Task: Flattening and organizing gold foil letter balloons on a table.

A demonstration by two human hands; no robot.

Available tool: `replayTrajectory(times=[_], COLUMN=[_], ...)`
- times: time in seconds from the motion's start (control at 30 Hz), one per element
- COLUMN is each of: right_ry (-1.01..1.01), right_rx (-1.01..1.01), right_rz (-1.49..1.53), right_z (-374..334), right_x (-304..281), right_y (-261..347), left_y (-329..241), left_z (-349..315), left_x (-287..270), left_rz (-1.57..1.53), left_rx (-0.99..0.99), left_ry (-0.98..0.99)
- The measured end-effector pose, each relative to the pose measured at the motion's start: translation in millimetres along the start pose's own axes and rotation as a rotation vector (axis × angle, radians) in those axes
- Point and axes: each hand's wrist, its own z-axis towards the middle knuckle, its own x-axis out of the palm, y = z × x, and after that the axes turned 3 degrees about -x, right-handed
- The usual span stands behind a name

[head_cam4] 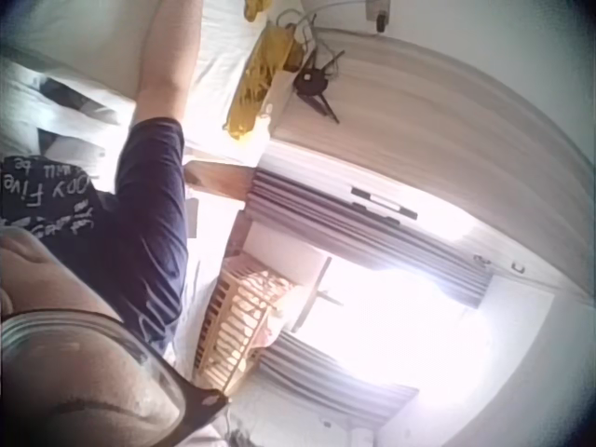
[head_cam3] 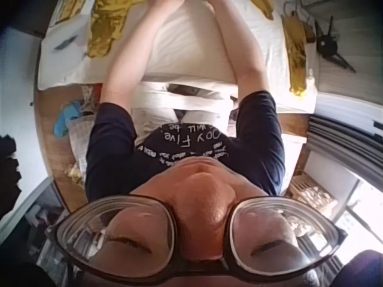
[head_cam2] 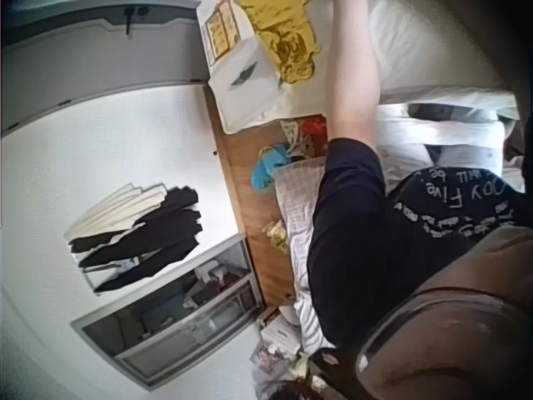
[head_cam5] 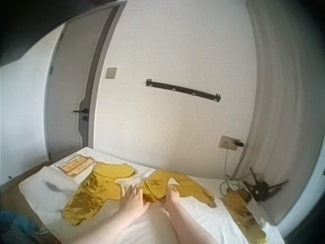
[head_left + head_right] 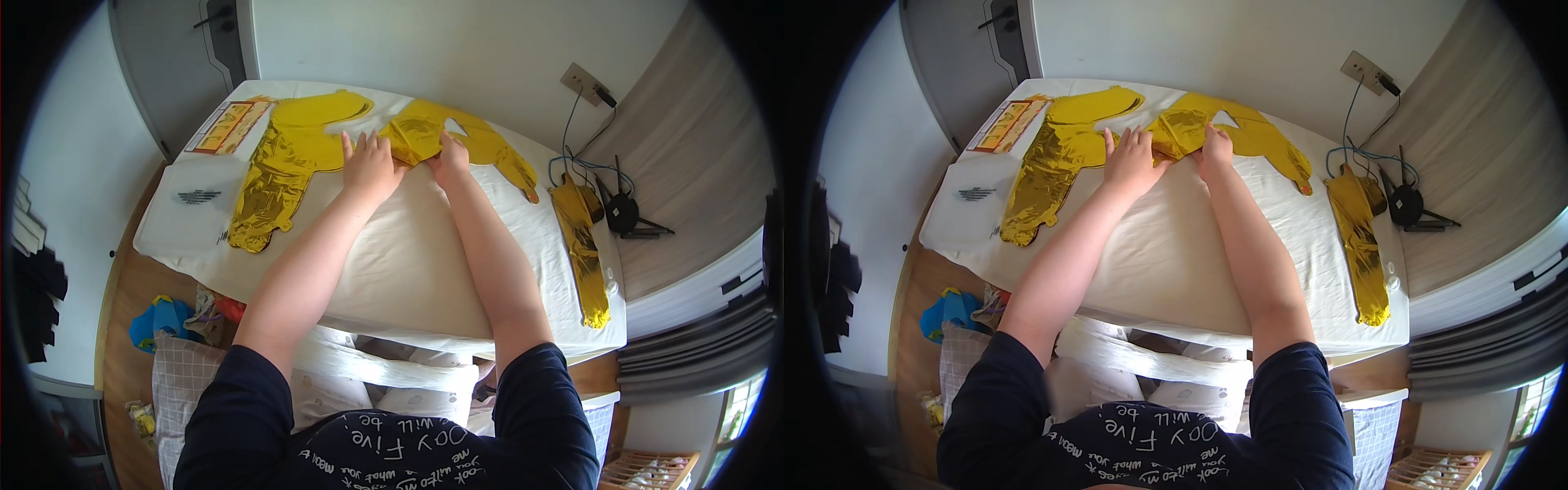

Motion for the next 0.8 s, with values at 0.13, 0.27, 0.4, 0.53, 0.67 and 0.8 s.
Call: replayTrajectory(times=[0.13,0.27,0.4,0.53,0.67,0.8], right_ry=[0.106,0.078,0.043,-0.088,-0.158,-0.183], right_rx=[-0.031,0.021,0.027,-0.023,-0.085,-0.167], right_rz=[-0.256,-0.177,0.105,0.264,0.456,0.526], right_z=[6,3,27,48,65,88], right_x=[-2,0,-19,-53,-93,-158], right_y=[-6,-3,17,51,83,121], left_y=[0,-4,-4,-2,4,-1], left_z=[0,1,3,2,0,4], left_x=[6,-5,3,9,14,22], left_rz=[-0.161,-0.181,-0.189,-0.176,-0.173,-0.211], left_rx=[0.198,0.202,0.226,0.205,0.196,0.222], left_ry=[-0.283,0.158,0.171,0.087,0.13,0.122])
